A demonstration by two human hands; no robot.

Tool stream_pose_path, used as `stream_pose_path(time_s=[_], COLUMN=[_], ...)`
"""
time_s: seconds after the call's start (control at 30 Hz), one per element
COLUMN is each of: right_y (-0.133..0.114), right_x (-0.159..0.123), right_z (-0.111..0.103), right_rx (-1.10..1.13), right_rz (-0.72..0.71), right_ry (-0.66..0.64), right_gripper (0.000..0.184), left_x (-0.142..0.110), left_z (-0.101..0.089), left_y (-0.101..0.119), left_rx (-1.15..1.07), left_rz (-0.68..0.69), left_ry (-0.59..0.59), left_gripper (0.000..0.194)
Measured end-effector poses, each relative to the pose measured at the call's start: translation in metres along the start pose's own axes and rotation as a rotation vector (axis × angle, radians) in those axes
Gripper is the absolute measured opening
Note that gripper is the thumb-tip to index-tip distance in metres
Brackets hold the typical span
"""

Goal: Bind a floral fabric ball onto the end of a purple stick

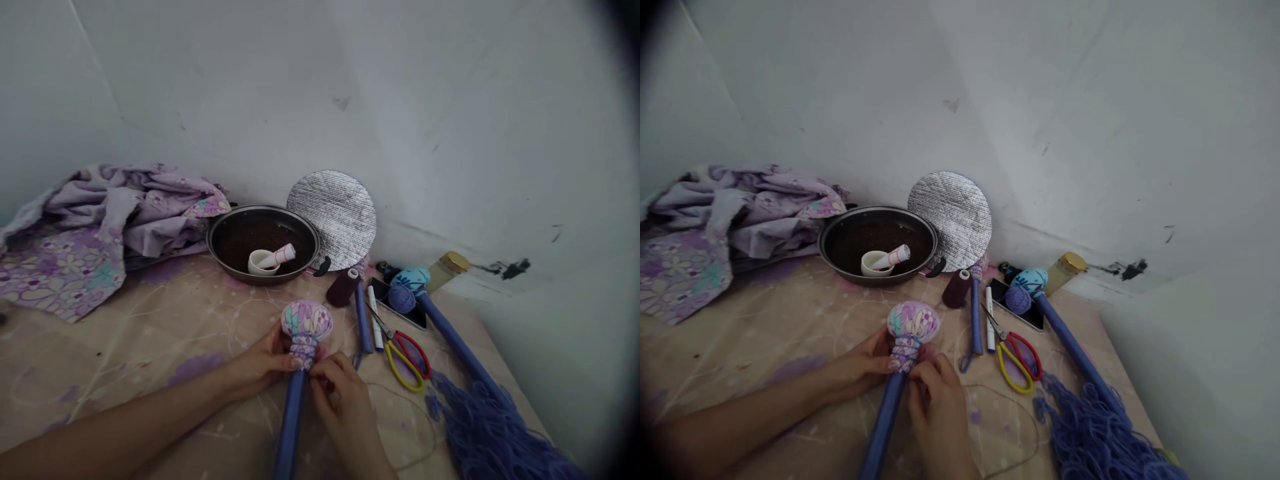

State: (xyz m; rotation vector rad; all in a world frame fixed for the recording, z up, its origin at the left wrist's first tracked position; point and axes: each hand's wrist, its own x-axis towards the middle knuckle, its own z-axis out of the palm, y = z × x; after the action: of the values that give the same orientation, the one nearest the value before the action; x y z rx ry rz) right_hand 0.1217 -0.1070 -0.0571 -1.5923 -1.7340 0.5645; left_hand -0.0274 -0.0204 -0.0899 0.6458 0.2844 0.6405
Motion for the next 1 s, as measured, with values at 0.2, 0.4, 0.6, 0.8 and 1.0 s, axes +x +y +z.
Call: stream_pose_path(time_s=[0.2, 0.4, 0.6, 0.8, 1.0], right_y=[0.000, 0.001, 0.007, 0.008, 0.009], right_x=[-0.001, -0.001, -0.003, 0.000, -0.001], right_z=[0.002, 0.004, 0.011, 0.011, 0.012], right_rx=[0.072, 0.144, 0.184, 0.196, 0.252], right_rz=[0.001, 0.046, 0.141, 0.085, 0.088], right_ry=[0.027, 0.052, 0.078, 0.079, 0.087], right_gripper=[0.021, 0.017, 0.012, 0.012, 0.013], left_x=[-0.001, -0.001, 0.000, 0.000, -0.001], left_z=[-0.002, -0.002, -0.004, 0.001, -0.001], left_y=[0.001, 0.002, -0.001, 0.003, 0.003], left_rx=[-0.004, 0.012, 0.029, 0.030, 0.039], left_rz=[-0.036, -0.030, -0.046, -0.043, -0.046], left_ry=[0.004, -0.012, 0.028, 0.043, 0.040], left_gripper=[0.067, 0.062, 0.066, 0.064, 0.063])
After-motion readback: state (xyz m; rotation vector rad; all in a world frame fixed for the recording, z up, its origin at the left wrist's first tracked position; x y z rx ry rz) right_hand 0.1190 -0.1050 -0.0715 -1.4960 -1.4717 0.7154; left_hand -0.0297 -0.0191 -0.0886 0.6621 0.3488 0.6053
